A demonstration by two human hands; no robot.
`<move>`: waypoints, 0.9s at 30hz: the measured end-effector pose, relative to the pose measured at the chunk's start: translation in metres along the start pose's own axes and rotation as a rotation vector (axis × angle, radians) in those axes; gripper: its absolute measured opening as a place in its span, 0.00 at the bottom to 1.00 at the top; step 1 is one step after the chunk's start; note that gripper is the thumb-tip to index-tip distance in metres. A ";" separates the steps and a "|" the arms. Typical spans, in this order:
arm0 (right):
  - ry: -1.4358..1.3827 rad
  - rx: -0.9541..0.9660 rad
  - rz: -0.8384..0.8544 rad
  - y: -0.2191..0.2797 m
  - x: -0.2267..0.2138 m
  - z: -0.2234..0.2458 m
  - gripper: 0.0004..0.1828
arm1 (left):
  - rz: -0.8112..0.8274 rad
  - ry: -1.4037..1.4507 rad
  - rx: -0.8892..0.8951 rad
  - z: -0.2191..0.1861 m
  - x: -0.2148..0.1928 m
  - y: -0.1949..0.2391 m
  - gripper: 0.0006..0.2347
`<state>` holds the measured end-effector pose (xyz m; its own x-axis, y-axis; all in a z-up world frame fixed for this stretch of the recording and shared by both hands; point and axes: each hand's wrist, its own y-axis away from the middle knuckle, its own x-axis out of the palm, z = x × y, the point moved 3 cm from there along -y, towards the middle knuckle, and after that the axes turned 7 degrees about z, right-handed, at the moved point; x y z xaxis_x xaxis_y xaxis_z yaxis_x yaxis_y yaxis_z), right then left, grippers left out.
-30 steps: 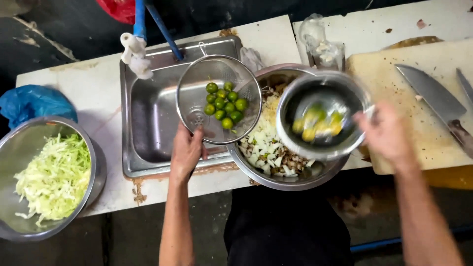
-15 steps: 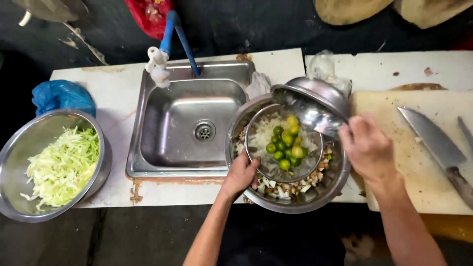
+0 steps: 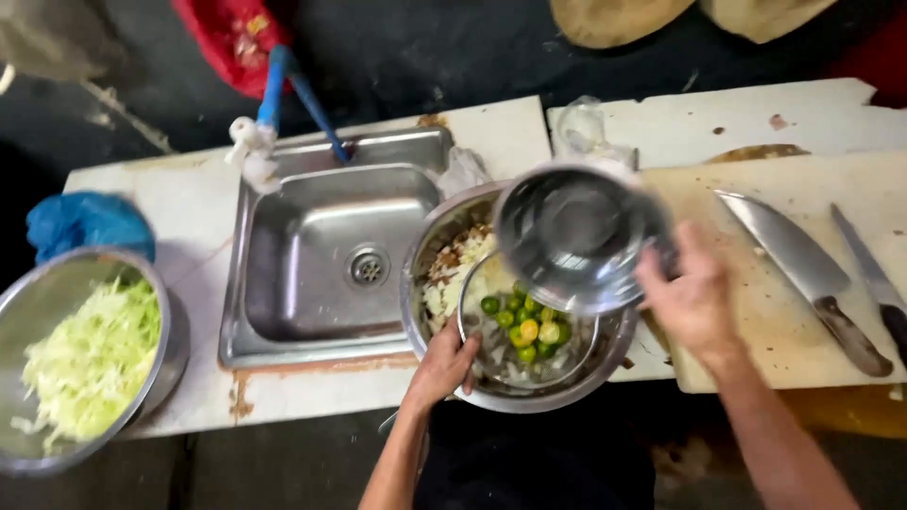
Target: The person squeezes small green limes by hand over a strainer placed inside a large metal bowl containing chopped ingredients. The person repeatedly picks up limes, squeezes them to extract juice, and places the squeezed halves into a separate small bowl.
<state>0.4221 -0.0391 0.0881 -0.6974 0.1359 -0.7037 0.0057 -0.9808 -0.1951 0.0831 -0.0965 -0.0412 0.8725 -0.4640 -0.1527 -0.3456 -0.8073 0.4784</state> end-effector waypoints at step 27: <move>-0.355 0.281 -0.148 0.056 -0.013 -0.132 0.16 | -0.569 -0.445 0.458 -0.027 0.011 -0.004 0.13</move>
<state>0.5259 -0.0769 -0.0035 -0.8781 0.2686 -0.3960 -0.2719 -0.9611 -0.0490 0.1033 -0.0880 -0.0215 0.7717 0.0338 -0.6351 -0.0854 -0.9840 -0.1561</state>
